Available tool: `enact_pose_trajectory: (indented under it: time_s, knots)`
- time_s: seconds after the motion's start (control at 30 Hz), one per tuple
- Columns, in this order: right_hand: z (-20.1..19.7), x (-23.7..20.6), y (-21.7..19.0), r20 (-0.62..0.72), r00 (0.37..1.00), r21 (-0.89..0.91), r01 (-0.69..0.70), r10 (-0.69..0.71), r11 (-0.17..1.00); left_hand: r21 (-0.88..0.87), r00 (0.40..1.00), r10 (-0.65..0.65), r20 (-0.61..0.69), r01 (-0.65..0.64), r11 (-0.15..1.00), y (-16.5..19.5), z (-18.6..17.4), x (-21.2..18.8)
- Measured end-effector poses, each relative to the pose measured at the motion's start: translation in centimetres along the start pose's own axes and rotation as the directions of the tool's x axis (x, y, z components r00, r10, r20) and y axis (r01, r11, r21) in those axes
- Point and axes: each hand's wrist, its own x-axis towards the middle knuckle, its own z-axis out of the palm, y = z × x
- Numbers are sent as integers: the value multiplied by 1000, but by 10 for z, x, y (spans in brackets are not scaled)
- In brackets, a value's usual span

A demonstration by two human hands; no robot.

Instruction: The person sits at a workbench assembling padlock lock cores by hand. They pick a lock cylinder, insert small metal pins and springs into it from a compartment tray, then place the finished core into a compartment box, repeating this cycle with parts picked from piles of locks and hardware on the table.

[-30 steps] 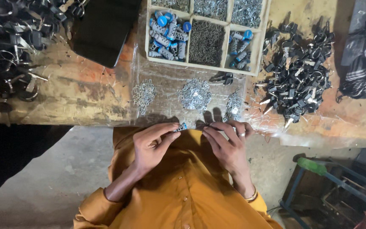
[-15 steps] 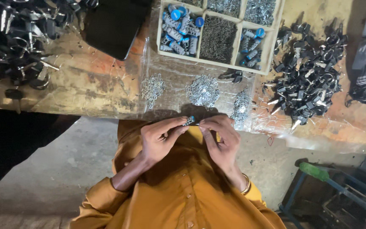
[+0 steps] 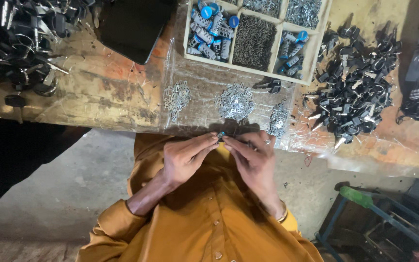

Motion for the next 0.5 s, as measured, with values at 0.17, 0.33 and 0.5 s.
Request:
enact_pose_trajectory:
  time_s: [0.17,0.33,0.5]
  knots:
    - [-11,4,1,-152,985,-230,42,-78,972,-163,979,-202,4,200,966,0,1,0]
    - [-16,-5,4,-66,982,-207,160,-177,965,-262,949,-313,41,313,913,2,0,-2]
    - [-10,-12,14,-24,996,-146,82,-87,986,-299,937,-345,54,344,890,2,0,0]
